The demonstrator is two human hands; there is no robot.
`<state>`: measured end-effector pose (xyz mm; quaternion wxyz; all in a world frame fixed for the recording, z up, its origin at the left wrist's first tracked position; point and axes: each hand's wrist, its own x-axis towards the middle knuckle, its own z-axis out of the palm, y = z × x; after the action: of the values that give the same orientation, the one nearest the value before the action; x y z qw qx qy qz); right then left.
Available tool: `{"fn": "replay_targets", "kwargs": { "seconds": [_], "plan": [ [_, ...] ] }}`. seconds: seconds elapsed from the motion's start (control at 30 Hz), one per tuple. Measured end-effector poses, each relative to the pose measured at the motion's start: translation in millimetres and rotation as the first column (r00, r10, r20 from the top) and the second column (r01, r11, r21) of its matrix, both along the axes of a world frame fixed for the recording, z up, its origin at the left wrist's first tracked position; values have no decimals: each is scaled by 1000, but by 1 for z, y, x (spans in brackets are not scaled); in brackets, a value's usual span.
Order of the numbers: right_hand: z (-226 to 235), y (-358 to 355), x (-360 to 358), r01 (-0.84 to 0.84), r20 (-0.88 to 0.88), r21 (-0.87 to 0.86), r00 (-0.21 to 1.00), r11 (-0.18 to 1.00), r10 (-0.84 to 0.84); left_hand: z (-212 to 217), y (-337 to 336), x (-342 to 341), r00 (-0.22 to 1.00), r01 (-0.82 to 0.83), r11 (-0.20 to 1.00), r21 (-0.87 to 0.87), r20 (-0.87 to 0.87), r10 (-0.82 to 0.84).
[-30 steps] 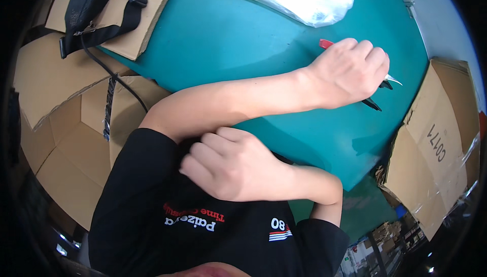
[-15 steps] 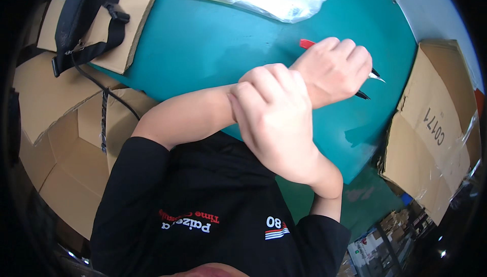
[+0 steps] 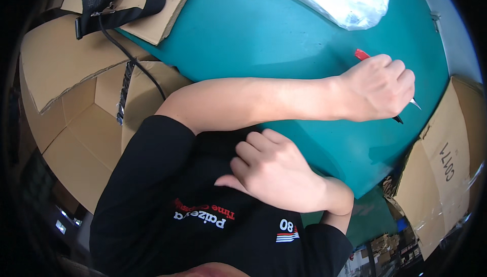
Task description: The person uses a small metal tool to scrape and clean the interior surfaces of a black plastic electronic housing. They rotate the housing to access different sides and then place the cleaned unit into a clear plastic bag. The person repeats this process with a second housing and places it in a bag as well.
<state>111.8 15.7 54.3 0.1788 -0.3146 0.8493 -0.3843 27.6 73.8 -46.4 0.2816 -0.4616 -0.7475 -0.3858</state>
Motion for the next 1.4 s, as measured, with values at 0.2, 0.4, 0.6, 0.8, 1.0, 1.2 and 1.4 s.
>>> {"fn": "replay_targets", "kwargs": {
  "seconds": [0.2,0.4,0.6,0.8,1.0,1.2,1.4],
  "plan": [
    [-32,-52,-12,274,-493,-183,805,944,-329,2,-2,-2,999,-35,999,-18,-14,35],
    [-51,-65,-25,254,-437,-223,837,941,-330,4,-13,-3,1000,-27,999,-28,-5,27],
    [-64,-68,-27,219,-480,-391,780,894,-401,15,-30,-6,1000,-23,998,-59,10,24],
    [-74,-65,-23,85,-604,-452,704,888,-375,7,-18,0,999,-37,999,-8,10,37],
    [-63,-47,-14,22,-524,-411,813,911,-256,2,-3,0,999,-29,1000,11,17,29],
    [-57,-47,-23,188,-503,-324,795,927,-338,9,-31,-11,1000,6,1000,1,-18,-6],
    [-63,-50,-21,149,-561,-334,763,931,-323,18,-29,-5,998,-58,998,-22,38,59]
  ]
}}
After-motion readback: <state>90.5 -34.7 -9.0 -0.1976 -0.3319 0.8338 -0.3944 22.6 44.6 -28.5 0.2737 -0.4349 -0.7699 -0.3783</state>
